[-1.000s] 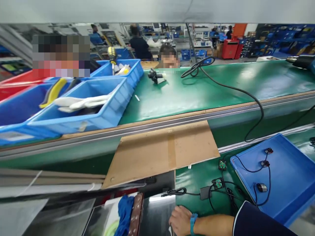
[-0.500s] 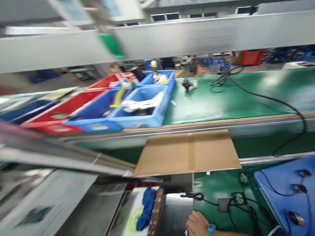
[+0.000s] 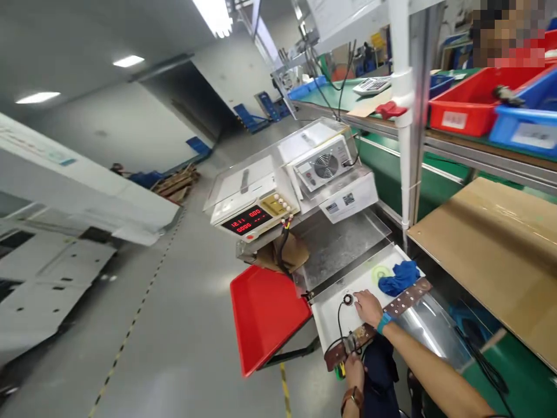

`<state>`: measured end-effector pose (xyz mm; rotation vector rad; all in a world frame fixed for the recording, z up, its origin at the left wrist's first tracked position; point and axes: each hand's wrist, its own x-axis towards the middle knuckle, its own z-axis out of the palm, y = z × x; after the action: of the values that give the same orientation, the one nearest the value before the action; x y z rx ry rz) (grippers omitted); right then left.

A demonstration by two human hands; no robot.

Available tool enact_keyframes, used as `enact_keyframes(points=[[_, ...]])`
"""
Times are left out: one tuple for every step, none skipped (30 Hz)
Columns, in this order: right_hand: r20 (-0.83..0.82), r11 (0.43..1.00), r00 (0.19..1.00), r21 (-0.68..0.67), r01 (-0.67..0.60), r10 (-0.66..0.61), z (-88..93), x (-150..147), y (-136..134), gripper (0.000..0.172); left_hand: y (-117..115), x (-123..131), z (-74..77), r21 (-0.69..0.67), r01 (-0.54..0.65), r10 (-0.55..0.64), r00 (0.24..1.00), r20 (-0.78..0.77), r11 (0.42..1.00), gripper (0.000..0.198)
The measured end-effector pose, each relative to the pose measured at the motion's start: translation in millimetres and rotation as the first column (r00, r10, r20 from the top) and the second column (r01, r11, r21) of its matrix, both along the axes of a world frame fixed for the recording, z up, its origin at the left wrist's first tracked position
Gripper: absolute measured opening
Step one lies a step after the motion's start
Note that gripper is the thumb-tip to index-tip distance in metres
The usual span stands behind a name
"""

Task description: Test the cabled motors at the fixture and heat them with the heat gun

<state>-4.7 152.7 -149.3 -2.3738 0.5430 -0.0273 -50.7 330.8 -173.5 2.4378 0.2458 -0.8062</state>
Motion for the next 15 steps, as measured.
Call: enact_keyframes(points=[[-0.053,0.999,0.998,-0.004,-0.032,0.032,-6.3,20,3,0.030,0,-2,-6.9,-0.037,-0.037,0.036,0.999,-0.017,0.999,0.037],[-0.085,0.998,0.995,-0.005,-0.057,0.057,-13.7,36,7,0.030,1,-3,-13.0,-0.067,-0.071,0.069,0.997,-0.032,0.995,0.036],[-0.107,0.997,0.991,-0.005,-0.080,0.079,-21.4,49,11,0.031,2,-5,-18.4,-0.090,-0.101,0.097,0.994,-0.044,0.991,0.035],[-0.135,0.995,0.986,-0.006,-0.103,0.101,-29.0,58,15,0.034,4,-7,-23.0,-0.110,-0.124,0.120,0.992,-0.050,0.986,0.035],[-0.162,0.993,0.980,-0.008,-0.122,0.119,-36.0,64,19,0.037,6,-9,-27.1,-0.127,-0.143,0.137,0.989,-0.054,0.982,0.036],[-0.188,0.991,0.973,-0.010,-0.135,0.131,-42.2,68,23,0.039,7,-10,-30.8,-0.138,-0.159,0.153,0.987,-0.057,0.978,0.038],[-0.210,0.990,0.968,-0.012,-0.144,0.138,-47.5,71,26,0.040,9,-11,-34.0,-0.147,-0.173,0.166,0.984,-0.058,0.974,0.039],[-0.226,0.989,0.964,-0.015,-0.147,0.140,-52.1,72,28,0.040,10,-12,-36.9,-0.154,-0.183,0.176,0.983,-0.059,0.971,0.039],[-0.238,0.989,0.961,-0.017,-0.147,0.139,-56.0,72,30,0.039,12,-13,-39.3,-0.159,-0.192,0.185,0.981,-0.060,0.968,0.040],[-0.247,0.989,0.959,-0.019,-0.146,0.137,-59.4,73,31,0.039,13,-14,-41.1,-0.163,-0.198,0.190,0.980,-0.059,0.967,0.040],[-0.254,0.989,0.958,-0.019,-0.144,0.134,-62.5,73,32,0.038,13,-14,-42.4,-0.168,-0.200,0.193,0.979,-0.060,0.965,0.039],[-0.263,0.990,0.956,-0.018,-0.142,0.133,-65.2,74,32,0.037,14,-15,-42.9,-0.173,-0.200,0.192,0.979,-0.061,0.965,0.038],[-0.272,0.990,0.953,-0.015,-0.142,0.133,-67.6,74,32,0.036,14,-16,-42.8,-0.177,-0.198,0.190,0.980,-0.062,0.964,0.037],[-0.282,0.989,0.950,-0.011,-0.144,0.135,-69.6,75,31,0.034,13,-16,-41.9,-0.183,-0.197,0.189,0.980,-0.063,0.963,0.036],[-0.289,0.989,0.947,-0.008,-0.148,0.139,-71.0,76,30,0.032,12,-17,-40.3,-0.178,-0.196,0.188,0.980,-0.064,0.964,0.036]])
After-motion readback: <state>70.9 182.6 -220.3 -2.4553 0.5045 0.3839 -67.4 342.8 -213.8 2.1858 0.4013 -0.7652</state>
